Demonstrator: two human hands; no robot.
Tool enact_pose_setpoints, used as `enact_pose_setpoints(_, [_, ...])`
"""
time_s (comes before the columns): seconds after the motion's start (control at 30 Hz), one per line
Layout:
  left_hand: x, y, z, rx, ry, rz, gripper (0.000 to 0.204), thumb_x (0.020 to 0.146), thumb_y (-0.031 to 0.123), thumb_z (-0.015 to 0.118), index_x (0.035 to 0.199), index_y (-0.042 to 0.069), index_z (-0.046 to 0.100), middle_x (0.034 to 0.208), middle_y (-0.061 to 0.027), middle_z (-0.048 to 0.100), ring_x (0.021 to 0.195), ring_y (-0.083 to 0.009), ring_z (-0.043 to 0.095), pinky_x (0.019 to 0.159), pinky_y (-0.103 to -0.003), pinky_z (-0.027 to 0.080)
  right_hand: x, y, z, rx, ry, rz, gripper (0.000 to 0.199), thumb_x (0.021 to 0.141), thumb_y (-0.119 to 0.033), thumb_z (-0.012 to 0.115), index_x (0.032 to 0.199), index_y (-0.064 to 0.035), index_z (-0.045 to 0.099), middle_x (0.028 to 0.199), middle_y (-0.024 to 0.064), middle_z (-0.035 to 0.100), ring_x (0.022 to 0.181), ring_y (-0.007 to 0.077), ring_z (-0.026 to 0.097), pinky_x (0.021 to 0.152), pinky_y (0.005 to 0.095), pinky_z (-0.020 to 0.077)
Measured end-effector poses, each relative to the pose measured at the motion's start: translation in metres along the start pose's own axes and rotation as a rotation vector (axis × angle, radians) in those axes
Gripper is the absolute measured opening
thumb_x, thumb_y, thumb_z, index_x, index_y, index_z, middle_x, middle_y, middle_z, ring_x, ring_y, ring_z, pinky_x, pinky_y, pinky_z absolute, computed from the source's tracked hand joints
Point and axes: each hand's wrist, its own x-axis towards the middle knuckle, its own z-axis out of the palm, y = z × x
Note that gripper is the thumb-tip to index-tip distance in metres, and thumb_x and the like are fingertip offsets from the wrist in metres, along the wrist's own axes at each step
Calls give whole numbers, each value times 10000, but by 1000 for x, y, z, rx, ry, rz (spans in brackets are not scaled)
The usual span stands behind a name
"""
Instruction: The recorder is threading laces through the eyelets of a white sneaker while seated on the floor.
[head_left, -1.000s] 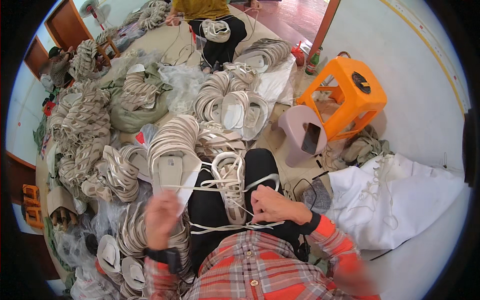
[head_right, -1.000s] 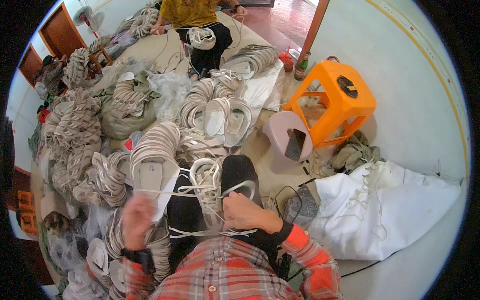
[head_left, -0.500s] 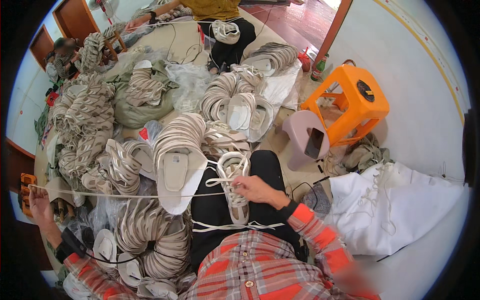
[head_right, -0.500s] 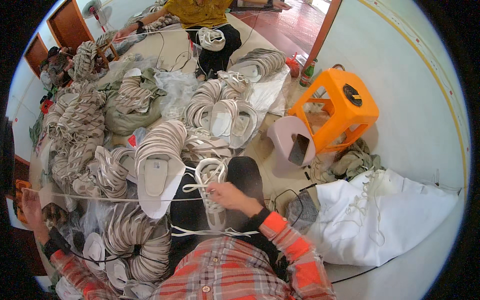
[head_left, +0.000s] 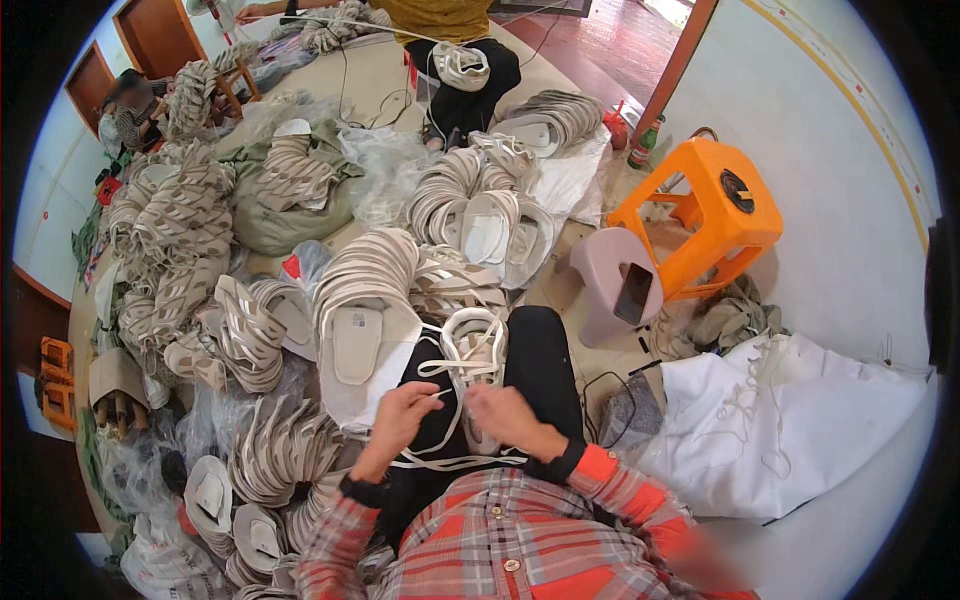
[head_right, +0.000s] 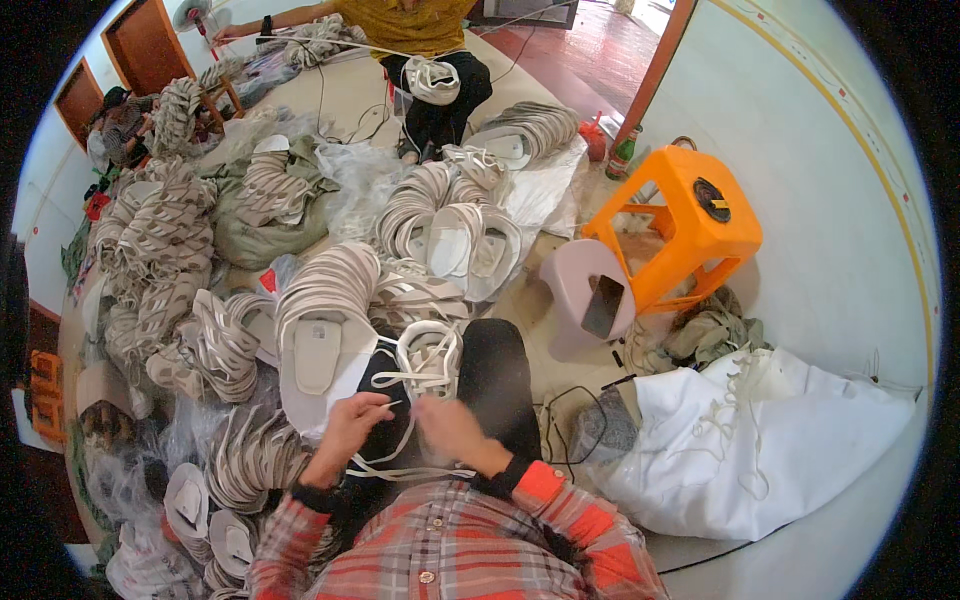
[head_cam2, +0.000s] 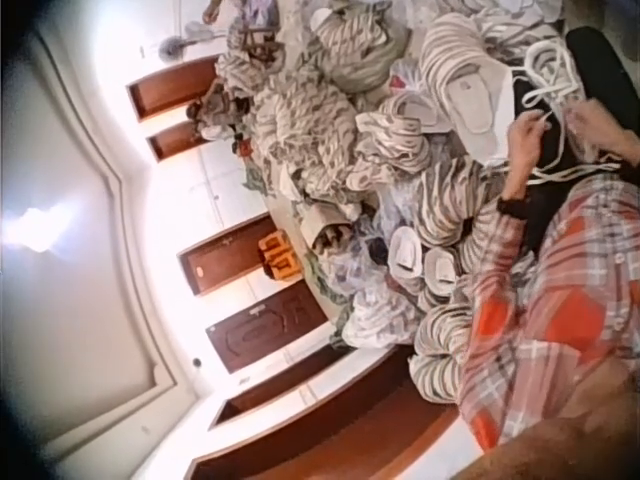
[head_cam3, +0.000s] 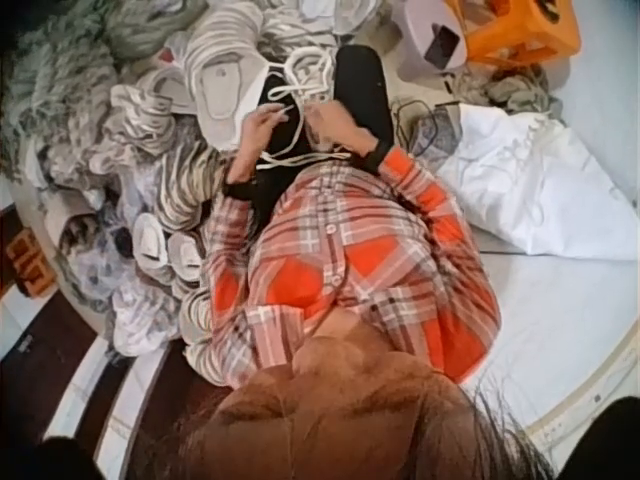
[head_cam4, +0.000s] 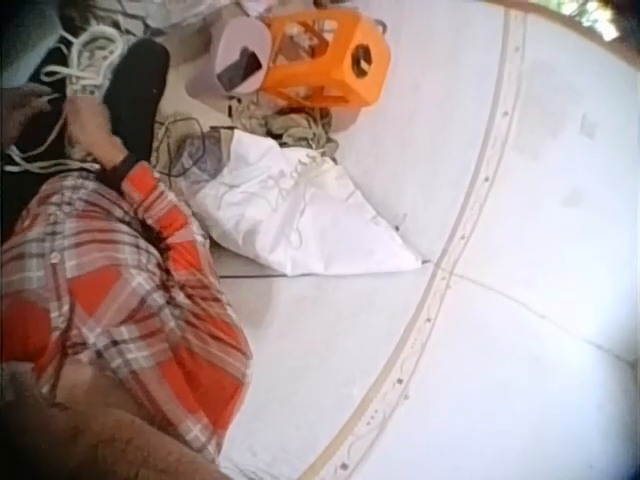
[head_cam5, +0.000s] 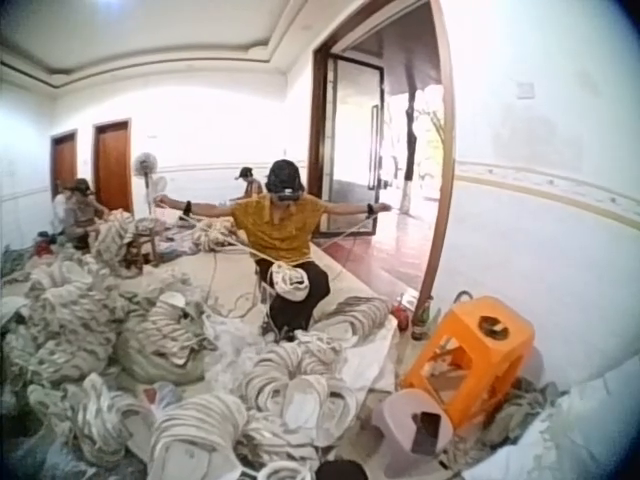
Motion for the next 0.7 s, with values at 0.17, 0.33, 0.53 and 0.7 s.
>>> enact_pose_setpoints(0.17, [21, -7, 27, 439, 79, 28, 175, 777, 220, 604, 828, 63, 663, 728, -88, 659, 671, -237, 636, 605, -322, 476, 7, -4, -30, 245, -92, 370, 255, 871, -205, 499, 1040, -21, 547, 649, 150, 603, 497, 257, 585, 488, 369, 461])
enact_pose_setpoints(0.33, [24, -17, 34, 571, 192, 100, 165, 743, 266, 629, 785, 109, 661, 714, -97, 648, 649, -289, 622, 561, -365, 470, 1, -15, -33, 572, -292, 486, 482, 907, -183, 474, 1324, -31, 286, 652, 110, 605, 431, 126, 534, 386, 228, 421])
enact_pose_setpoints(0.53, [24, -21, 48, 596, 346, 227, 124, 748, 230, 619, 745, 107, 629, 642, -109, 613, 574, -309, 596, 514, -395, 449, -4, -2, -25, 919, -399, 450, 681, 900, -143, 488, 1408, -88, 38, 730, 136, 619, 464, 135, 558, 387, 234, 449])
enact_pose_setpoints(0.7, [23, -21, 50, 581, 286, 177, 141, 776, 231, 585, 781, 104, 646, 674, -136, 623, 630, -322, 610, 561, -397, 471, 2, 0, -31, 770, -451, 465, 583, 918, -152, 435, 1402, -107, 115, 730, 141, 619, 463, 149, 571, 384, 250, 464])
